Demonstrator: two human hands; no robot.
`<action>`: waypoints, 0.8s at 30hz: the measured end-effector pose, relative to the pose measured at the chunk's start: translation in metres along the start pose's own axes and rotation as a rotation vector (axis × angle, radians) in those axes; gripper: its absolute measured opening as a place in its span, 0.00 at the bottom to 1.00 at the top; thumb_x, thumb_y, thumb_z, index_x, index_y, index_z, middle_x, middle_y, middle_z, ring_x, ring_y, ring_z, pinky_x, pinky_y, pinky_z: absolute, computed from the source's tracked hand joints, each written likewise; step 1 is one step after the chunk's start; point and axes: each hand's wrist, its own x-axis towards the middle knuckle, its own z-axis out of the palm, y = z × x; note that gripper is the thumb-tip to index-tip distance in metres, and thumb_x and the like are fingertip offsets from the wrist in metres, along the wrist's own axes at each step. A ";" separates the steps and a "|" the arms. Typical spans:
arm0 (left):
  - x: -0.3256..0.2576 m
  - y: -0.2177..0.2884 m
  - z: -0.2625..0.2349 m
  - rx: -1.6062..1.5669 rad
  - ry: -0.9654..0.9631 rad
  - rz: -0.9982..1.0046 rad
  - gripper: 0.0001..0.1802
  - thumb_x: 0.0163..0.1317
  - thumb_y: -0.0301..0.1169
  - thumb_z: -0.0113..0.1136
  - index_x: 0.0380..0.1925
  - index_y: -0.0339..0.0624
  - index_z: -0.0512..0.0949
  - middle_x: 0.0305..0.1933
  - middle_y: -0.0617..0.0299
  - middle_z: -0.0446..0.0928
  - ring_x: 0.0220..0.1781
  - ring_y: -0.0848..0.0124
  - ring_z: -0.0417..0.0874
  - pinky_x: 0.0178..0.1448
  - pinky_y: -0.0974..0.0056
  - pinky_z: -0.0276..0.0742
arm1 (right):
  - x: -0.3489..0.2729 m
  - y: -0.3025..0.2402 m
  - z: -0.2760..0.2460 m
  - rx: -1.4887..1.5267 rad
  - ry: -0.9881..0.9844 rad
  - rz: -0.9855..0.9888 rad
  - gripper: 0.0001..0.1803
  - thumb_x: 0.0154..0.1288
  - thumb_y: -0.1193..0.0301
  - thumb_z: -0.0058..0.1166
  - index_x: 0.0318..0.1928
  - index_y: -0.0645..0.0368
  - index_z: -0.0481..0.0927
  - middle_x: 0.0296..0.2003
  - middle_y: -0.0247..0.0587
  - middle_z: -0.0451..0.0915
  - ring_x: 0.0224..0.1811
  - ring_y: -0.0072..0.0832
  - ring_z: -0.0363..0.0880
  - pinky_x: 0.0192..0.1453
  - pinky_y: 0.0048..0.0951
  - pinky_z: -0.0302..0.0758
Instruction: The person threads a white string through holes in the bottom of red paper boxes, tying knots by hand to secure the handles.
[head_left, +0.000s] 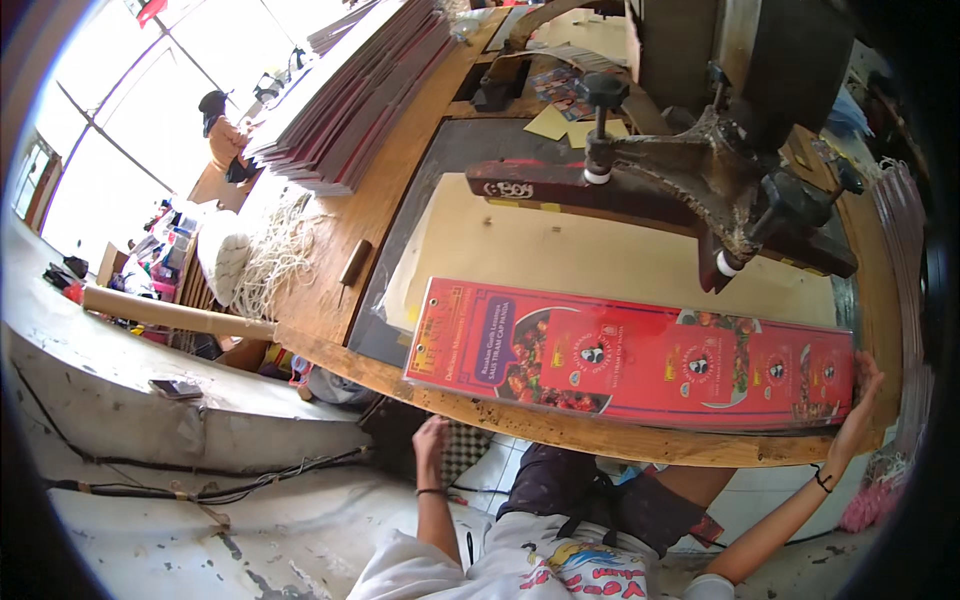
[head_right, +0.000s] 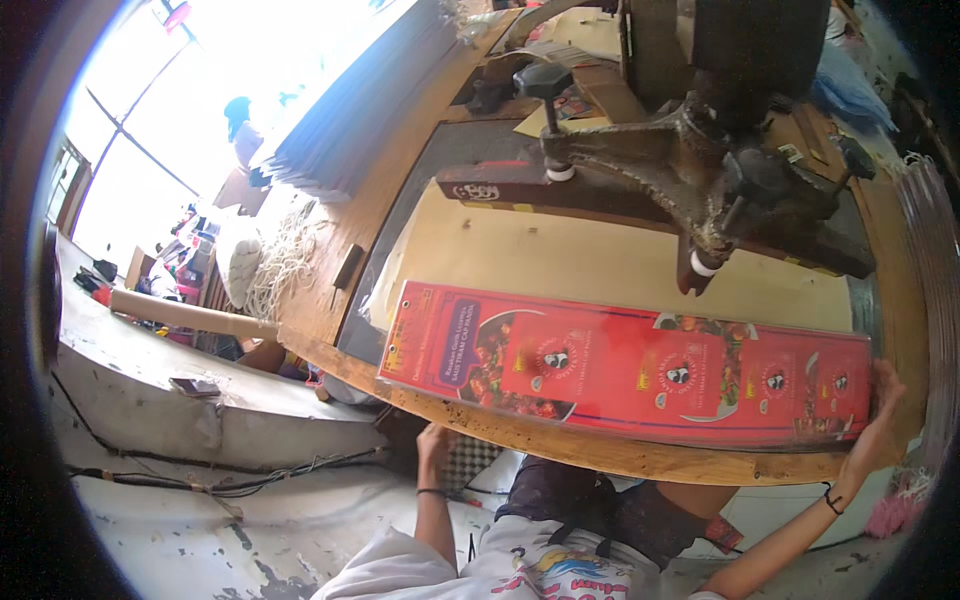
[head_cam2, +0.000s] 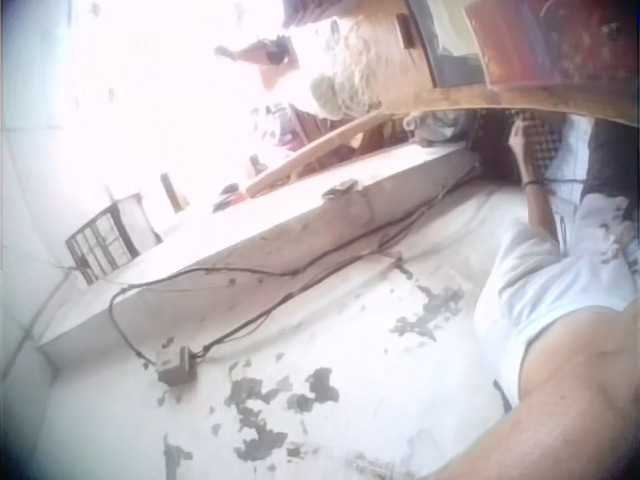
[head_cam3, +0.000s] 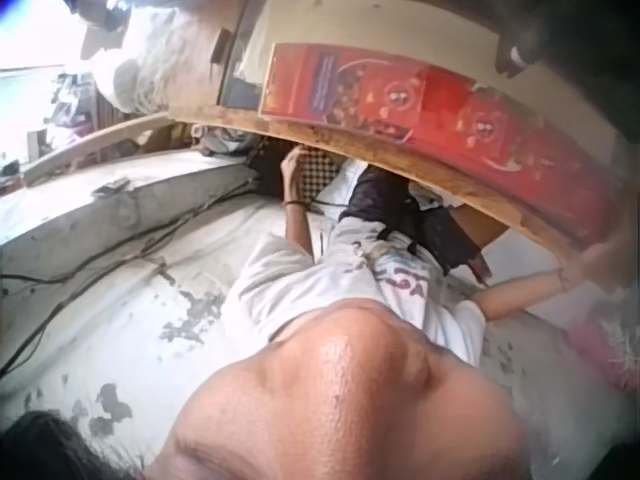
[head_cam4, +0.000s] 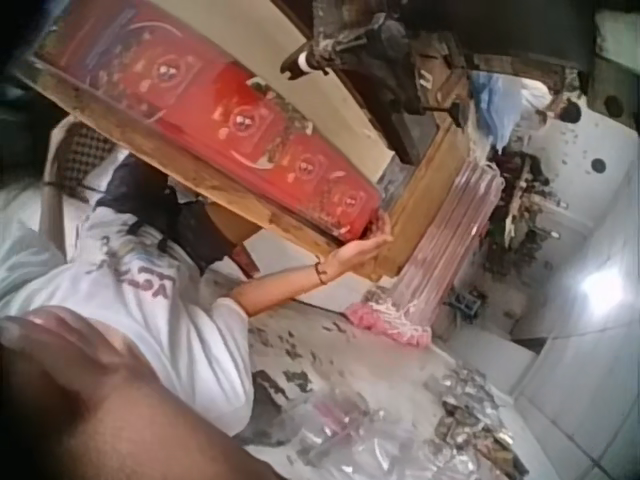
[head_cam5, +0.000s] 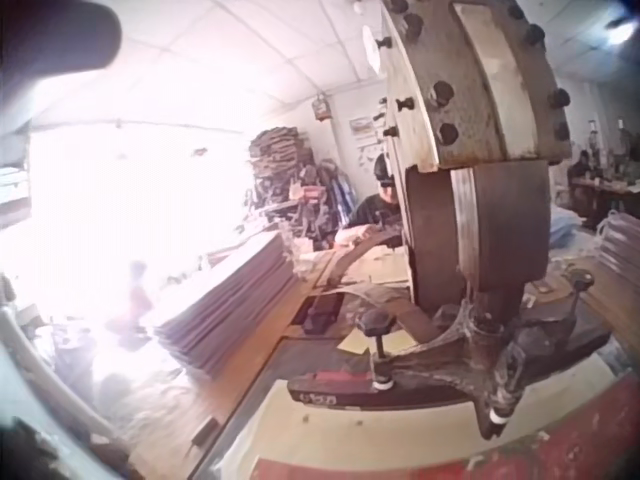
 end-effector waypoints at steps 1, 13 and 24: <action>-0.010 0.027 -0.015 -0.001 0.114 0.090 0.12 0.67 0.35 0.63 0.46 0.42 0.78 0.30 0.62 0.81 0.22 0.78 0.78 0.22 0.71 0.69 | -0.002 0.001 -0.005 0.016 0.004 0.015 0.38 0.79 0.41 0.27 0.66 0.62 0.70 0.63 0.43 0.72 0.68 0.33 0.68 0.75 0.38 0.58; -0.167 0.366 0.066 0.587 0.352 1.176 0.11 0.69 0.29 0.60 0.48 0.37 0.81 0.36 0.65 0.79 0.30 0.79 0.75 0.35 0.72 0.74 | 0.001 0.015 -0.007 -0.019 0.018 -0.078 0.37 0.80 0.44 0.26 0.69 0.61 0.66 0.67 0.44 0.69 0.72 0.34 0.64 0.78 0.37 0.53; -0.072 0.383 0.044 0.985 1.159 1.141 0.26 0.65 0.42 0.60 0.60 0.43 0.77 0.63 0.48 0.71 0.65 0.49 0.73 0.70 0.28 0.50 | 0.001 0.011 -0.012 0.000 -0.095 -0.115 0.34 0.80 0.45 0.30 0.67 0.59 0.69 0.65 0.40 0.71 0.69 0.31 0.67 0.74 0.35 0.59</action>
